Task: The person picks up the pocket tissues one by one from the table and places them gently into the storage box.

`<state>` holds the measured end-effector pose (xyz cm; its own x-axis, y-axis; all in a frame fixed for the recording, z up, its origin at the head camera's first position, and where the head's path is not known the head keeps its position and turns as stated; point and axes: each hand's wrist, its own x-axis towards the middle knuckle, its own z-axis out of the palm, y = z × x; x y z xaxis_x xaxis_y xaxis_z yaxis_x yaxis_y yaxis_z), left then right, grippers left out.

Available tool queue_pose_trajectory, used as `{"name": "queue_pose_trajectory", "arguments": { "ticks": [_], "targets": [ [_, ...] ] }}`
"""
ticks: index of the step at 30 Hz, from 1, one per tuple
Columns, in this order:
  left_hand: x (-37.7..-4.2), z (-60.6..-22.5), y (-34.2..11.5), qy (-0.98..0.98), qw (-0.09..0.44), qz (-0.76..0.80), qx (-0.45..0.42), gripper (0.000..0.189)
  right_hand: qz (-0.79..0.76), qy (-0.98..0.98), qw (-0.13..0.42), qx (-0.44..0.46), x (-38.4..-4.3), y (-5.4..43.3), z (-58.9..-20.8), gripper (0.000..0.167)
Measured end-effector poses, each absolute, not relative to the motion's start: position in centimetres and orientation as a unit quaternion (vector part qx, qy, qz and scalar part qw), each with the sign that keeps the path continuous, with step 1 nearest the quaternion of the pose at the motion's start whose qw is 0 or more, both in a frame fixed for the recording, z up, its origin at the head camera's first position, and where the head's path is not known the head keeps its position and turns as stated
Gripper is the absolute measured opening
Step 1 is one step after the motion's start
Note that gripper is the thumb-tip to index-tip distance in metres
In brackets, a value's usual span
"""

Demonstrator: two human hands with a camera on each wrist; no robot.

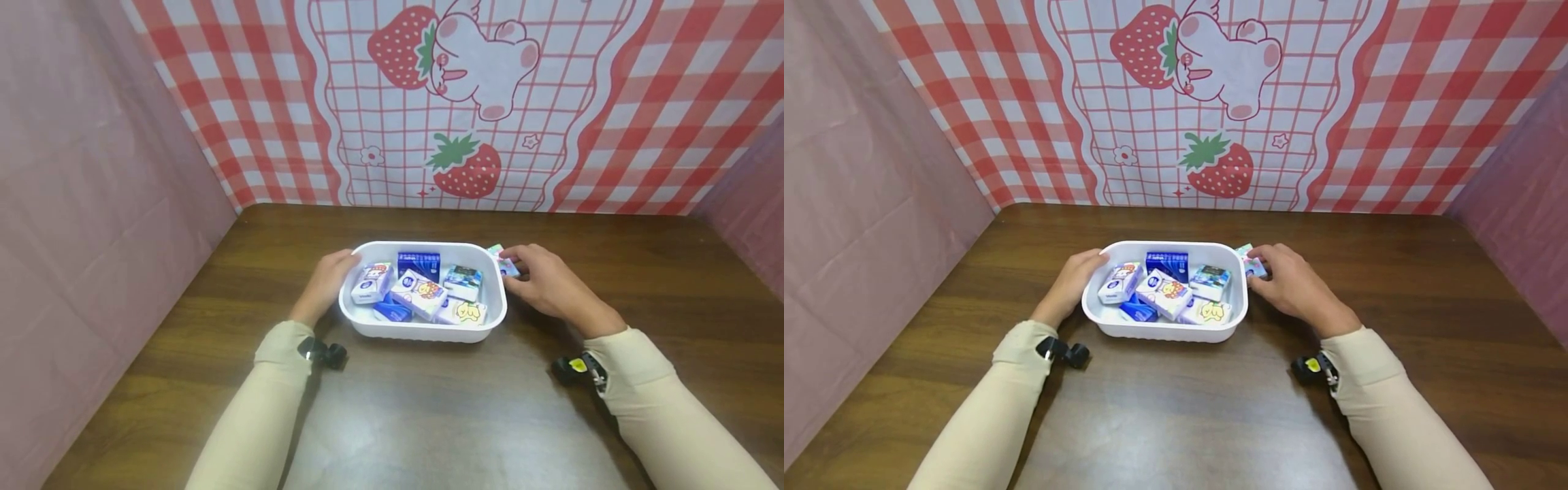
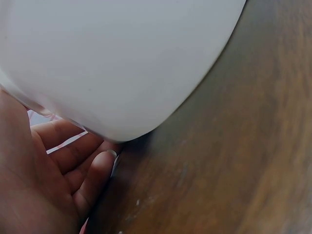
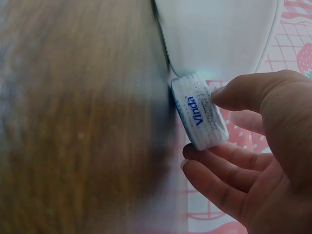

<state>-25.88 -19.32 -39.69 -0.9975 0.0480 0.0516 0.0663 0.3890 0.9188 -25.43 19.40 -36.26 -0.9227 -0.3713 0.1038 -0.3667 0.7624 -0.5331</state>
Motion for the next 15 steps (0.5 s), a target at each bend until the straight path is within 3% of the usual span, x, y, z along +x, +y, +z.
{"name": "queue_pose_trajectory", "arguments": {
  "ticks": [15],
  "targets": [
    [-26.02,-39.91,-19.48,-0.828,0.008,-0.56,-0.036,0.035,-0.281,0.94,-0.019,-0.194,-25.32,19.29,-36.29,0.045]
  ]
}}
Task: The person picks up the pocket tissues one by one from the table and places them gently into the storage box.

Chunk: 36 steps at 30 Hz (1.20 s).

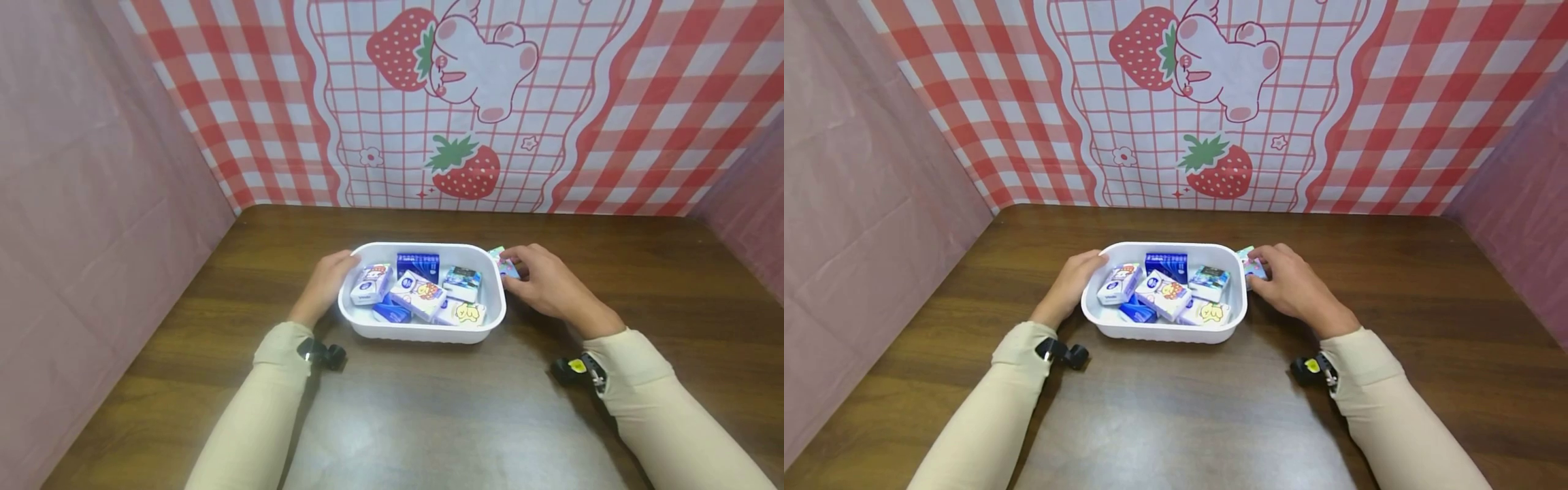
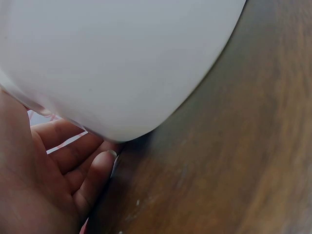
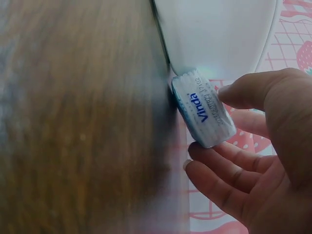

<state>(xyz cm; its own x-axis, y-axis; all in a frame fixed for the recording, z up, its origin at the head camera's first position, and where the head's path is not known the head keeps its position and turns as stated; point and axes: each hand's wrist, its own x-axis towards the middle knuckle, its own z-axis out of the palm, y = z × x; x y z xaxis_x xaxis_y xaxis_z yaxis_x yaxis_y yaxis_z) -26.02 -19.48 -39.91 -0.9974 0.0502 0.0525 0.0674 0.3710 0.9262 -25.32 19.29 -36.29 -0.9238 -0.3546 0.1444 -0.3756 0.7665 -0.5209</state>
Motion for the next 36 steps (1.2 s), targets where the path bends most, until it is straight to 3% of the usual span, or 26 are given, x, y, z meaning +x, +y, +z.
{"name": "queue_pose_trajectory", "arguments": {
  "ticks": [16,25,36],
  "targets": [
    [-25.83,-39.65,-19.43,-0.829,-0.005,-0.559,-0.032,0.038,0.285,-0.933,0.088,0.2,-25.34,19.15,-36.7,0.037],
    [-25.78,-39.63,-19.39,-0.829,-0.009,-0.558,-0.029,0.038,0.295,-0.937,0.038,0.183,-25.33,19.15,-36.44,0.043],
    [-25.74,-39.66,-19.36,-0.832,-0.004,-0.553,-0.031,0.038,0.3,-0.936,0.018,0.18,-25.31,19.06,-36.31,0.044]
  ]
}}
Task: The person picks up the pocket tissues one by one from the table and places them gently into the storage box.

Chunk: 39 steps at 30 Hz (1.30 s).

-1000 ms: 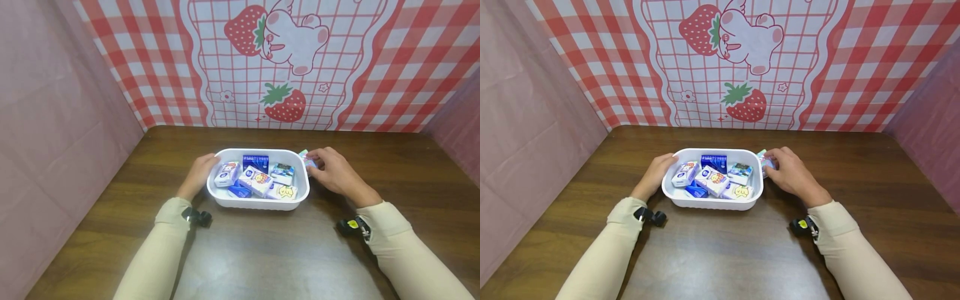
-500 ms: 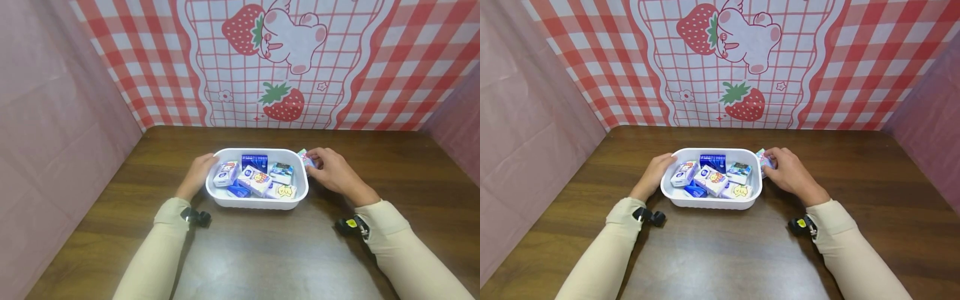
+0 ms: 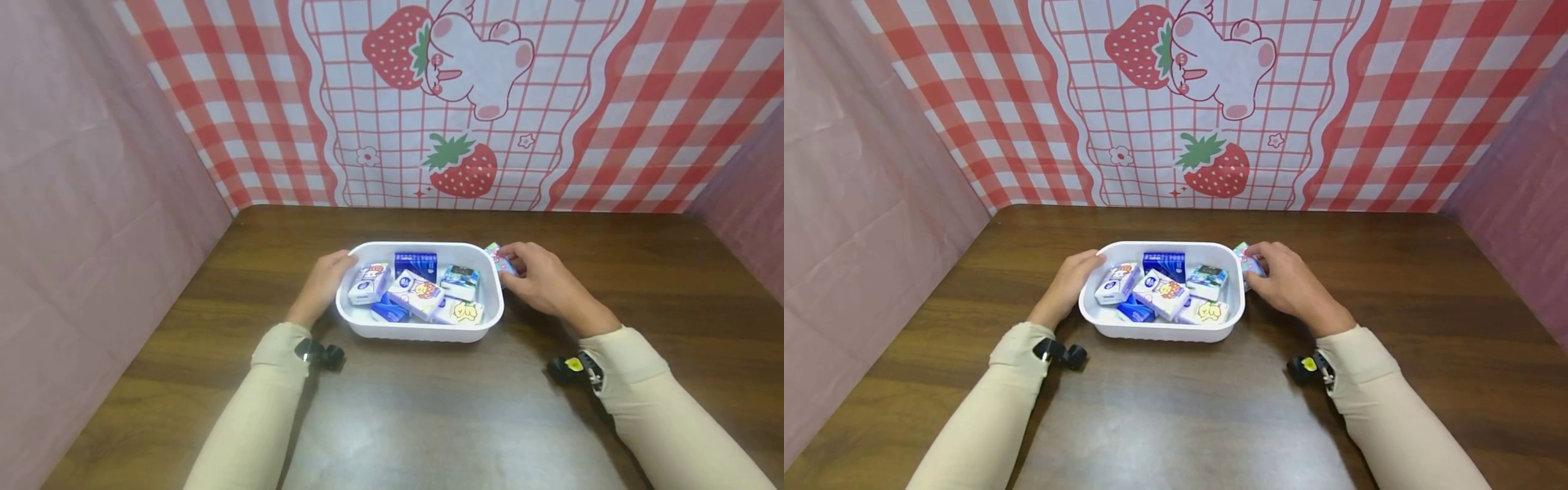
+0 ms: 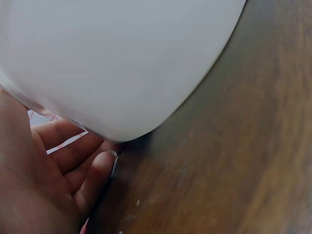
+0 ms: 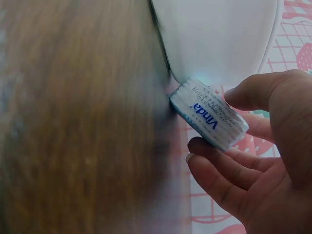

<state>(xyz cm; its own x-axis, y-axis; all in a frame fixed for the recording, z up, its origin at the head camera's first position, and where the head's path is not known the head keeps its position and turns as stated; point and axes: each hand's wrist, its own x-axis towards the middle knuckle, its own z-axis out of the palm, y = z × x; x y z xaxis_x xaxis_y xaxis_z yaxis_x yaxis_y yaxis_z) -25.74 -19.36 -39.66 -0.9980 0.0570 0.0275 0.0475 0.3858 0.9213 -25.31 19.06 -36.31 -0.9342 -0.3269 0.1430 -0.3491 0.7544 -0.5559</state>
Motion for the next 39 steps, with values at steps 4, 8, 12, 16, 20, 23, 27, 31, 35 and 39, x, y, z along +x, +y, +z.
{"name": "queue_pose_trajectory", "arguments": {
  "ticks": [4,8,12,16,20,23,27,31,35,39],
  "targets": [
    [-25.73,-39.6,-19.37,0.832,0.006,0.554,0.031,0.038,0.302,-0.936,0.024,0.18,-25.34,19.02,-36.41,0.042],
    [-25.78,-39.58,-19.37,0.832,0.007,0.555,0.029,0.038,0.304,-0.935,0.031,0.18,-25.32,19.06,-36.45,0.04],
    [-25.83,-39.6,-19.33,0.832,0.004,0.554,0.03,0.038,0.304,-0.935,0.048,0.178,-25.34,19.12,-36.55,0.037],
    [-25.85,-39.67,-19.31,0.833,0.0,0.552,0.034,0.038,0.311,-0.932,0.067,0.175,-25.36,19.15,-36.66,0.034],
    [-25.81,-39.71,-19.31,0.833,0.004,0.552,0.03,0.037,0.316,-0.931,0.086,0.162,-25.31,19.24,-36.71,0.03],
    [-25.81,-39.72,-19.3,0.832,0.01,0.554,0.026,0.038,0.317,-0.93,0.101,0.155,-25.25,19.35,-36.74,0.027],
    [-25.85,-39.71,-19.27,0.832,0.01,0.555,0.026,0.037,0.317,-0.929,0.12,0.149,-25.16,19.45,-36.78,0.025],
    [-25.86,-39.61,-19.25,0.832,0.009,0.555,0.025,0.037,0.32,-0.929,0.127,0.136,-25.11,19.44,-36.69,0.025],
    [-25.78,-39.49,-19.23,0.831,0.01,0.556,0.021,0.037,0.324,-0.931,0.116,0.119,-25.13,19.38,-36.53,0.027],
    [-25.72,-39.54,-19.3,0.833,0.008,0.553,0.022,0.037,0.33,-0.93,0.116,0.111,-25.03,19.32,-36.52,0.027]
  ]
}}
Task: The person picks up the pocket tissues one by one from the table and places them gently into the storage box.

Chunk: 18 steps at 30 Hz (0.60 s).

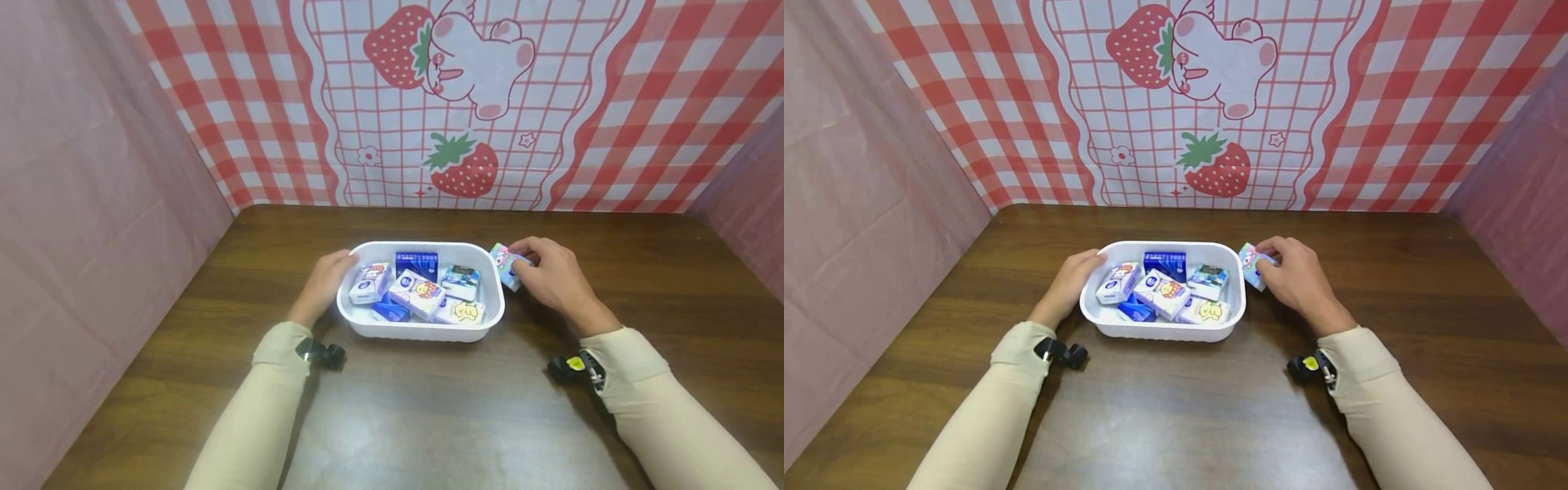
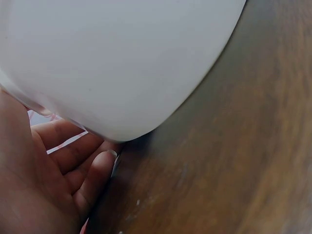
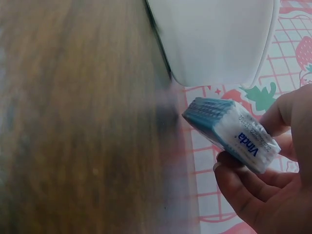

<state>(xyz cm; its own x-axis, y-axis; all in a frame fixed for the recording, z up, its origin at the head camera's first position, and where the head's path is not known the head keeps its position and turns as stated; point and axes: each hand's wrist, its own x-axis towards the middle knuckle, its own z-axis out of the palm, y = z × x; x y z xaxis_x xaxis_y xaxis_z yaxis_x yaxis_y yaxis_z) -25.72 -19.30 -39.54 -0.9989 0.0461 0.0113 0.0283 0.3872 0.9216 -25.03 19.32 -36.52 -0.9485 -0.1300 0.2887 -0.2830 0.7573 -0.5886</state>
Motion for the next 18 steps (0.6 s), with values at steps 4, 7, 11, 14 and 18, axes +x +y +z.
{"name": "queue_pose_trajectory", "arguments": {
  "ticks": [4,7,11,14,18],
  "targets": [
    [-25.68,-39.57,-19.37,0.831,0.011,0.555,0.023,0.038,0.339,-0.926,0.133,0.103,-24.98,19.31,-36.53,0.026],
    [-25.68,-39.53,-19.41,0.831,0.013,0.555,0.024,0.04,0.345,-0.923,0.142,0.092,-24.99,19.27,-36.47,0.026],
    [-25.68,-39.52,-19.38,0.831,0.011,0.556,0.024,0.039,0.352,-0.922,0.139,0.077,-24.96,19.25,-36.36,0.026],
    [-25.71,-39.57,-19.34,0.829,0.011,0.559,0.024,0.038,0.356,-0.92,0.146,0.072,-24.96,19.25,-36.34,0.025],
    [-25.74,-39.57,-19.34,0.828,0.016,0.559,0.023,0.039,0.358,-0.916,0.166,0.069,-24.99,19.22,-36.36,0.025]
  ]
}}
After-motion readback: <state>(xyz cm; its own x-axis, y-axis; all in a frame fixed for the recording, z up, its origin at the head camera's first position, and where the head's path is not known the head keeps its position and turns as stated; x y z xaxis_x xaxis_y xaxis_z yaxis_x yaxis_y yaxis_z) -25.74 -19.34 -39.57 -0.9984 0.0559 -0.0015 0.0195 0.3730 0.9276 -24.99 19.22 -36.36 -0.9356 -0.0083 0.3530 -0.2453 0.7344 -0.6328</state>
